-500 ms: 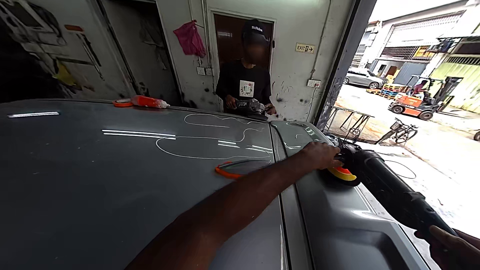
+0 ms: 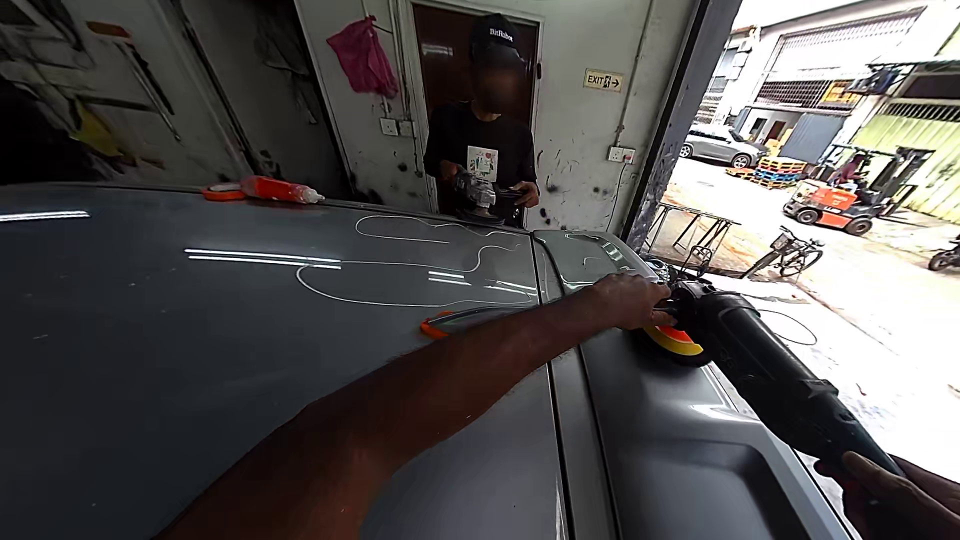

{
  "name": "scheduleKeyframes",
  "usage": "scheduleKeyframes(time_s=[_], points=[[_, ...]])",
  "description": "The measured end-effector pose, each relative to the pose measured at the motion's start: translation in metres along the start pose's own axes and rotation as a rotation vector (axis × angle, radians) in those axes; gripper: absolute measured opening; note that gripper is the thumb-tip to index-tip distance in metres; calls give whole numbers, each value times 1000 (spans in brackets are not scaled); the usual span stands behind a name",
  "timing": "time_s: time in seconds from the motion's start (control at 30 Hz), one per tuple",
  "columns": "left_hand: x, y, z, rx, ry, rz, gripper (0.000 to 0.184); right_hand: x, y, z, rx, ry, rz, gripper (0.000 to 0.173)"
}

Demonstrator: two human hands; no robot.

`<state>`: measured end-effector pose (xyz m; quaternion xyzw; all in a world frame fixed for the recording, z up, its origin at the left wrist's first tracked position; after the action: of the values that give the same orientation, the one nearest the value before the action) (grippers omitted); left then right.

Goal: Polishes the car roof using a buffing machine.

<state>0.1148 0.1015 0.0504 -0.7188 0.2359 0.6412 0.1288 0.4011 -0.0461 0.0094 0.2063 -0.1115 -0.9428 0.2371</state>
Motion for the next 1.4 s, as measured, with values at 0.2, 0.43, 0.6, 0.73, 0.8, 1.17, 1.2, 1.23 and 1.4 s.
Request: scheduleKeyframes(time_s=[0.2, 0.43, 0.6, 0.73, 0.8, 1.17, 1.2, 1.23, 1.4], points=[[3, 26, 28, -16, 26, 2, 47, 30, -10, 17, -42, 58, 1, 38], [13, 44, 90, -57, 91, -45, 47, 58, -61, 43, -64, 141, 18, 46], [11, 35, 121, -62, 119, -49, 49, 62, -87, 63, -22, 156, 5, 45], [6, 26, 114, -68, 88, -23, 50, 49, -83, 60, 11, 156, 1, 46], [4, 23, 101, -46, 76, -18, 50, 42, -73, 54, 32, 134, -9, 44], [0, 17, 22, 48, 55, 97, 56, 18, -8, 16, 10, 58, 0, 39], [1, 17, 22, 42, 70, 118, 57, 18, -7, 16, 8, 58, 2, 39], [2, 19, 21, 33, 86, 136, 57, 19, -5, 17, 5, 57, 5, 38], [4, 37, 36, 9, 116, 139, 55, 36, -12, 26, 6, 86, 1, 38]])
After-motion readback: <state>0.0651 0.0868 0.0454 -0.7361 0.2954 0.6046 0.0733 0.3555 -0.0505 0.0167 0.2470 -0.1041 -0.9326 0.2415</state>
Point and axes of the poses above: each hand's wrist, its own y-axis away from the middle knuckle, its own x-axis out of the palm, z = x × y, the point moved 7 cm from there along -y, towards the middle knuckle, and after that the axes turned 9 degrees about z, right-handed, at the moved point
